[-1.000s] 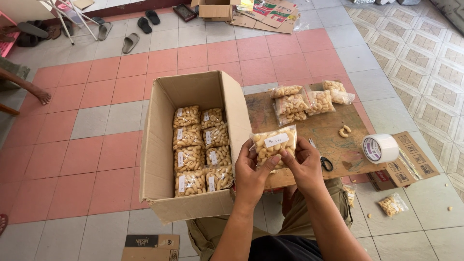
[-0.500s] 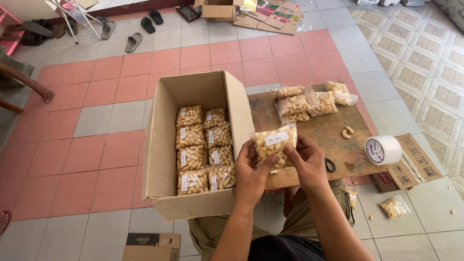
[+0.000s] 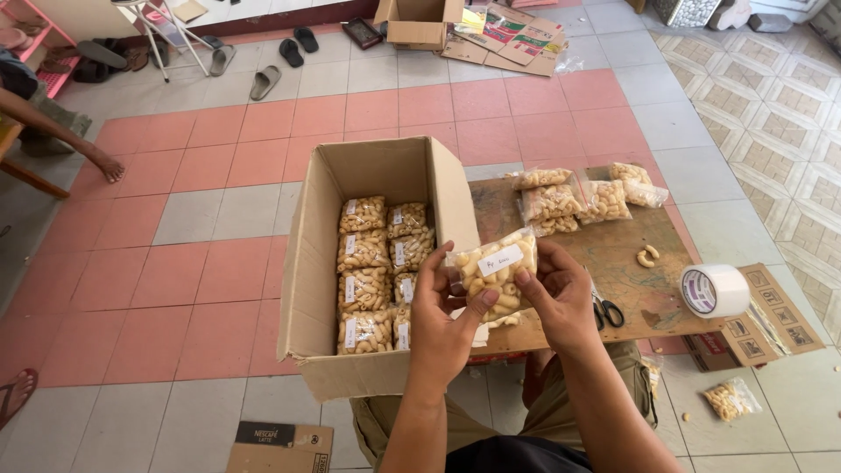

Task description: The person is seen organizing and packing small plastic bags of snacks into a larger cardboard box, ensuring they are neatly stacked.

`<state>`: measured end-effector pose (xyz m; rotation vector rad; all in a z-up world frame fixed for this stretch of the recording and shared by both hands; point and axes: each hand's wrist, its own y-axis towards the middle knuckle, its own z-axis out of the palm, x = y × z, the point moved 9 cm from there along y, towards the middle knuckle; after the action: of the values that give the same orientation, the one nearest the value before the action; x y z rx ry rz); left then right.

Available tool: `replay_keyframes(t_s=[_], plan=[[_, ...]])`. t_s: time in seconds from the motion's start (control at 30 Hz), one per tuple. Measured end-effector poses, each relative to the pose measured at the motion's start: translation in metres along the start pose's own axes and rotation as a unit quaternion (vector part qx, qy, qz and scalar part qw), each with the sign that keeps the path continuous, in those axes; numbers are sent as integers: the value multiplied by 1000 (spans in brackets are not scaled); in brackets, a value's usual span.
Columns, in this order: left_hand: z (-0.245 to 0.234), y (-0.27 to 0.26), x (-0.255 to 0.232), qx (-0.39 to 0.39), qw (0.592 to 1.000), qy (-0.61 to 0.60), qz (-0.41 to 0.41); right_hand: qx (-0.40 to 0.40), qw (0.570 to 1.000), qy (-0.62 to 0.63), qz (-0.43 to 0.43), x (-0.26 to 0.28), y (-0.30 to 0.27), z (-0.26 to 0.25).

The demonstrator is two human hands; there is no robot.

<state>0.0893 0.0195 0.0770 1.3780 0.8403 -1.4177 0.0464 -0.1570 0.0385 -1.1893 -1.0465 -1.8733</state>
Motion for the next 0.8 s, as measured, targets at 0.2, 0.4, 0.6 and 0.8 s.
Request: replay_keyframes(t_s=[0.2,0.4,0.6,0.8], plan=[[-29,5,-14,-8,997,79,-7,37,999,-7,-1,-4,10,22],[-60,15,-22,12,986,163,-38,104,993,-44,37,-11,27,55],[-93,19,-27,32,973,216,-73,182,974,-126,41,-7,47,92],[-119,37,-29,62,937,327,-104,258,923,-285,8,15,83,131]])
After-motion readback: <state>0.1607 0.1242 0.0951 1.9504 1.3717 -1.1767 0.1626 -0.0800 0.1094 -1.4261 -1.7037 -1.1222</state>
